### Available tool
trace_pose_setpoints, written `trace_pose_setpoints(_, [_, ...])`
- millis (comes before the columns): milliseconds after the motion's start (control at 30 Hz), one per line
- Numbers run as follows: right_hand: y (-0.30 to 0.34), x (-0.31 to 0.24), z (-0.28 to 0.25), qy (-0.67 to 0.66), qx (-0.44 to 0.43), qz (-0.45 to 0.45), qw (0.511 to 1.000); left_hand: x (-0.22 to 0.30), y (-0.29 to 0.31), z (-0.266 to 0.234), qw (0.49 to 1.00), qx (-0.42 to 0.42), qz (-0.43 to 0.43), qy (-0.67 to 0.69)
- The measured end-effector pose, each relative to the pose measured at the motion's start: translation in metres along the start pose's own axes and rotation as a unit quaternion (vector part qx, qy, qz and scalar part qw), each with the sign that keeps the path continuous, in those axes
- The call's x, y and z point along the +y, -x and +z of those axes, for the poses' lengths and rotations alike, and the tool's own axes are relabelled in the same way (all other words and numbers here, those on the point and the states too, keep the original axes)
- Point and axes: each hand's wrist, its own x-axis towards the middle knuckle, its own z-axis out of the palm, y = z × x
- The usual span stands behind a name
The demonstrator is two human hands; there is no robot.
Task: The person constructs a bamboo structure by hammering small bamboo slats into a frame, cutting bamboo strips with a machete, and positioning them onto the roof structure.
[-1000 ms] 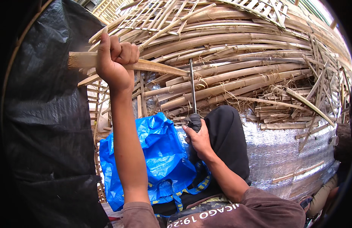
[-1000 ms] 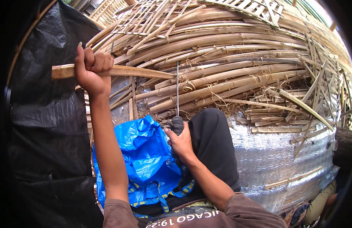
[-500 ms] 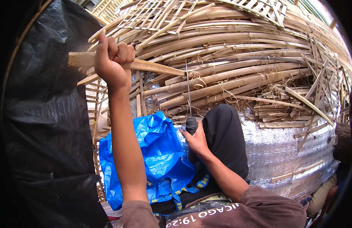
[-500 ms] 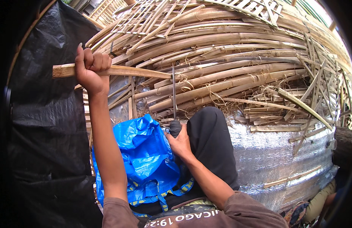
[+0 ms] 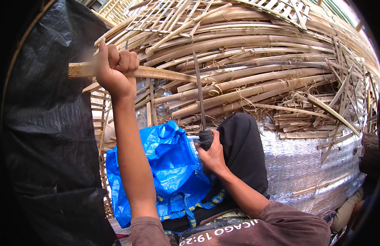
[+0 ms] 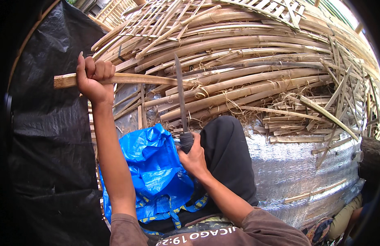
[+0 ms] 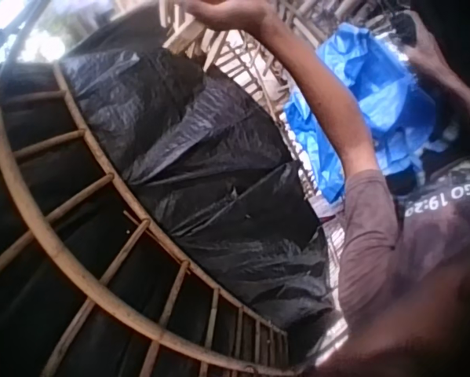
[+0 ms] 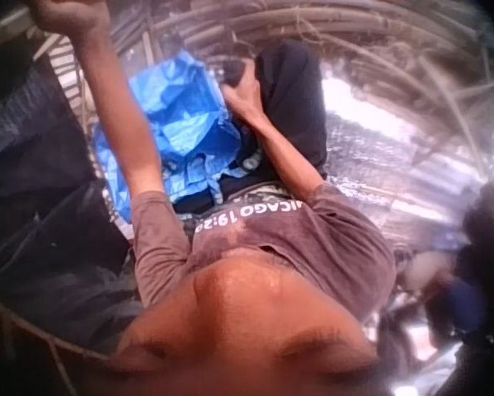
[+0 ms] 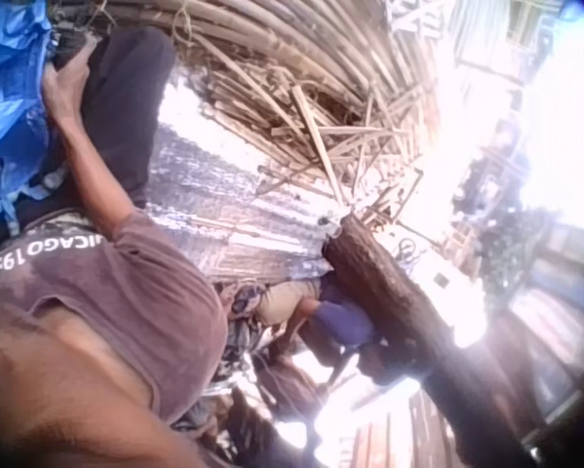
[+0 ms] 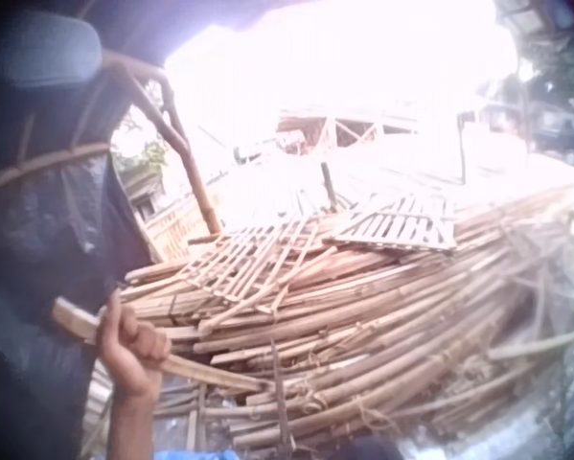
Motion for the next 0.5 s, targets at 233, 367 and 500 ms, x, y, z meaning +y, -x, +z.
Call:
trace_pose_setpoints(233, [-0.013, 0.033, 0.006, -0.040, -0.001, 0.077, 0.996, -0.005, 0.001, 0.011, 0.999, -0.029, 0.000, -0.014])
trace_pose_setpoints(367, [-0.011, 0.006, -0.010, -0.315, -0.065, 0.176, 0.930, -0.002, 0.004, 0.009, 1.000, -0.022, 0.002, -0.010])
trace_pose_setpoints(500, [-0.002, 0.000, -0.015, -0.151, -0.035, -0.016, 0.988, 0.000, 0.003, -0.007, 1.000, -0.024, 0.003, 0.008])
